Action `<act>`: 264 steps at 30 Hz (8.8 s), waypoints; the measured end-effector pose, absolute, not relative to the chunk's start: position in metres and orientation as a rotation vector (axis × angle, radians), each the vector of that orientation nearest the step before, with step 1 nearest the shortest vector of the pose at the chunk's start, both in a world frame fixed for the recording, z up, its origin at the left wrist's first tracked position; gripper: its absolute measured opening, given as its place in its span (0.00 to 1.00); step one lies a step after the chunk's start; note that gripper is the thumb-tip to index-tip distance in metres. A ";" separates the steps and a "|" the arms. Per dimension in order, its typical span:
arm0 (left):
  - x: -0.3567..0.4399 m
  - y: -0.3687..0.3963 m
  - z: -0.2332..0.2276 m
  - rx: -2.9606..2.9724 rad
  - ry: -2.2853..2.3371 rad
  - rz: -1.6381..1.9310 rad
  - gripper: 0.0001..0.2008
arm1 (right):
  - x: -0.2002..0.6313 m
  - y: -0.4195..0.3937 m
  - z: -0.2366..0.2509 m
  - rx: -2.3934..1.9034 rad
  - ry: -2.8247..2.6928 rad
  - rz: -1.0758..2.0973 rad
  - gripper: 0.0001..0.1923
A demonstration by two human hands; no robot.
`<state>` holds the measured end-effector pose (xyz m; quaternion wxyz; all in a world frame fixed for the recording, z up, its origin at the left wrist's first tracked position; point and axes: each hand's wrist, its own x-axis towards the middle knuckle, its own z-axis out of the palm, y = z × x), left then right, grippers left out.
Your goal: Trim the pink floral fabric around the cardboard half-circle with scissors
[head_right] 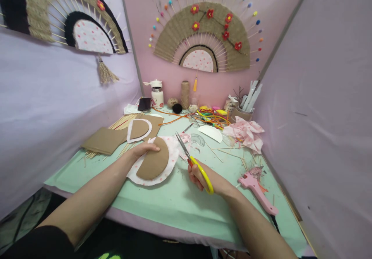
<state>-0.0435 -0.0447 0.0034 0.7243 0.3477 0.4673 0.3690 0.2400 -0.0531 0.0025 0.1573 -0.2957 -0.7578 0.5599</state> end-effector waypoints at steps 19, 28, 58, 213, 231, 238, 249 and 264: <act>-0.044 -0.045 0.005 0.828 1.061 0.797 0.17 | 0.242 -0.052 0.002 -0.876 -2.187 1.673 0.34; -0.046 -0.046 0.006 0.853 1.105 0.782 0.17 | 0.242 -0.055 0.008 -0.981 -2.196 1.648 0.33; -0.045 -0.047 0.009 0.837 1.106 0.797 0.18 | 0.243 -0.052 0.001 -0.863 -2.131 1.732 0.33; -0.043 -0.047 0.009 0.839 1.129 0.781 0.17 | 0.244 -0.052 0.003 -1.035 -2.184 1.658 0.24; -0.045 -0.046 0.004 0.857 1.106 0.776 0.17 | 0.243 -0.053 0.003 -1.084 -2.189 1.649 0.23; -0.044 -0.045 0.005 0.865 1.105 0.787 0.17 | 0.242 -0.053 0.006 -1.087 -2.205 1.649 0.23; -0.045 -0.045 0.003 0.865 1.101 0.785 0.18 | 0.244 -0.053 -0.003 -0.963 -2.193 1.644 0.30; -0.045 -0.045 0.004 0.871 1.104 0.781 0.17 | 0.248 -0.051 0.000 -0.807 -2.325 1.607 0.36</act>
